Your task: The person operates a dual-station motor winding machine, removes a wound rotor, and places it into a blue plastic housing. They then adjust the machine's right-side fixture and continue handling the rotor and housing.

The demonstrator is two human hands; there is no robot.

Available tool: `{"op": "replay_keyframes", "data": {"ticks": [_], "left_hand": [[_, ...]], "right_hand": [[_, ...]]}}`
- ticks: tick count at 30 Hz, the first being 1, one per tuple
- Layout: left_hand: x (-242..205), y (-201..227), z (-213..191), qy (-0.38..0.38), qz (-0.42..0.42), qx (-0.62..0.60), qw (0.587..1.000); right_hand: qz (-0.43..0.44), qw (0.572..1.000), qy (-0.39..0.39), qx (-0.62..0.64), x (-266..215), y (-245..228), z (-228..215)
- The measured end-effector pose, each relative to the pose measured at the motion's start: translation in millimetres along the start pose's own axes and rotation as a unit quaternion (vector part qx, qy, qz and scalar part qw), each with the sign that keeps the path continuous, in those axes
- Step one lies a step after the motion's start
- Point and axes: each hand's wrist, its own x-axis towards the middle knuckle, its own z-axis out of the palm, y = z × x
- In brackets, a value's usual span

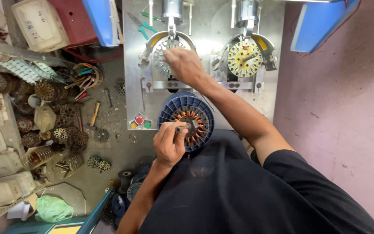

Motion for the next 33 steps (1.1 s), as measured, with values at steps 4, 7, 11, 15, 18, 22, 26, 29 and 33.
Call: {"op": "replay_keyframes", "data": {"ticks": [4, 7, 11, 15, 18, 22, 26, 29, 33], "left_hand": [[-12, -6, 15, -0.018, 0.032, 0.055, 0.998], [-19, -9, 24, -0.027, 0.066, 0.063, 0.995], [-19, -11, 31, -0.013, 0.064, 0.084, 0.994], [-15, -3, 31, -0.016, 0.056, 0.095, 0.994], [-14, 8, 22, -0.002, 0.050, 0.088, 0.995], [-14, 14, 19, 0.022, 0.031, 0.098, 0.994], [-17, 8, 33, 0.004, 0.005, 0.094, 0.996], [-18, 6, 39, -0.006, 0.010, 0.094, 0.995], [-12, 5, 39, -0.001, -0.001, 0.096, 0.995]], "right_hand": [[-0.002, 0.997, -0.065, -0.045, -8, 4, -1], [0.007, 1.000, 0.008, 0.015, -11, 10, -5], [0.058, 0.997, -0.045, 0.020, 3, 16, 1], [0.049, 0.998, -0.006, 0.044, -16, 16, -12], [0.071, 0.992, 0.084, 0.058, -61, 13, -35], [0.312, 0.949, 0.026, -0.038, -125, 37, -78], [0.299, 0.946, 0.014, -0.123, -147, 72, -93], [0.294, 0.947, -0.031, -0.126, -149, 87, -91], [0.291, 0.942, -0.059, -0.155, -145, 97, -86]]}}
